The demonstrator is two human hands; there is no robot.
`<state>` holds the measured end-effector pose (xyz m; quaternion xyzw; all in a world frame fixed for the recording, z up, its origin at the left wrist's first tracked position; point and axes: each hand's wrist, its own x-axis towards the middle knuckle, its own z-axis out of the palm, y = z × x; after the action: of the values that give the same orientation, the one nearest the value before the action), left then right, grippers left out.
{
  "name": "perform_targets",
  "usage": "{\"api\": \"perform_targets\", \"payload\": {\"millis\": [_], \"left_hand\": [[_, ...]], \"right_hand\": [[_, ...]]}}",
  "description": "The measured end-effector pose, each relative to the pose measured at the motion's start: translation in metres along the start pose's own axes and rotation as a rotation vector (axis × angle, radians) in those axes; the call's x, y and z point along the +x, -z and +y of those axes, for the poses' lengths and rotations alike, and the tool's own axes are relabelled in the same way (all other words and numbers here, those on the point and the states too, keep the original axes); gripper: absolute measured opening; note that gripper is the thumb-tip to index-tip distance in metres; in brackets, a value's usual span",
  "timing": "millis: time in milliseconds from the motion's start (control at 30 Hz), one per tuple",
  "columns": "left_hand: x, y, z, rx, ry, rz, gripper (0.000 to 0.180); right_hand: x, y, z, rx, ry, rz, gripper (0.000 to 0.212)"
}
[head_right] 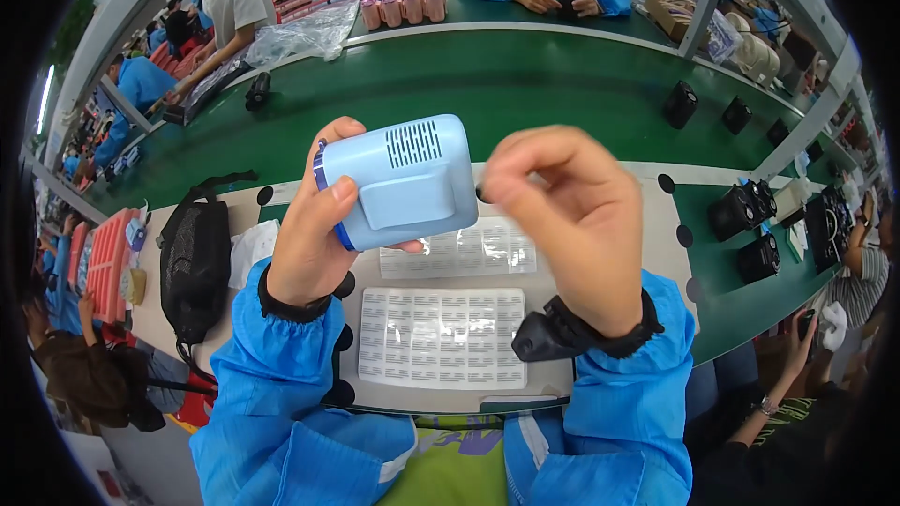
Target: The person peels a sticker from a sheet, applies it to a camera, and sets the camera on a conveyor belt. They repeat this process with several more cameras, including both black and blue models.
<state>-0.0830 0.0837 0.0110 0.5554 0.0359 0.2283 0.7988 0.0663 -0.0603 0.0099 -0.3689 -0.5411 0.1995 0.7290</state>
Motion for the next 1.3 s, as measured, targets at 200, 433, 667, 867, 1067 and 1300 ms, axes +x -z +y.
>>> {"api": "perform_targets", "payload": {"millis": [200, 433, 667, 867, 1067, 1300], "left_hand": [[-0.001, 0.007, -0.004, -0.054, 0.026, -0.061, 0.049], [-0.002, 0.008, -0.015, 0.190, -0.064, -0.004, 0.064], [-0.001, 0.006, -0.015, 0.201, -0.080, 0.029, 0.066], [-0.001, 0.005, -0.016, 0.236, -0.113, 0.065, 0.063], [0.000, 0.005, -0.020, 0.266, -0.144, 0.107, 0.062], [0.001, 0.004, -0.021, 0.301, -0.149, 0.142, 0.062]], "right_hand": [[0.001, -0.021, -0.009, -0.052, -0.367, 0.061, 0.008], [0.001, -0.023, -0.008, -0.232, -0.391, 0.091, 0.007], [0.002, -0.023, -0.008, -0.289, -0.407, 0.068, 0.007], [0.001, -0.028, -0.003, -0.320, -0.340, 0.081, 0.007], [-0.002, -0.028, 0.003, -0.492, -0.255, 0.077, 0.007], [-0.003, -0.031, 0.011, -0.568, -0.193, 0.113, 0.006]]}}
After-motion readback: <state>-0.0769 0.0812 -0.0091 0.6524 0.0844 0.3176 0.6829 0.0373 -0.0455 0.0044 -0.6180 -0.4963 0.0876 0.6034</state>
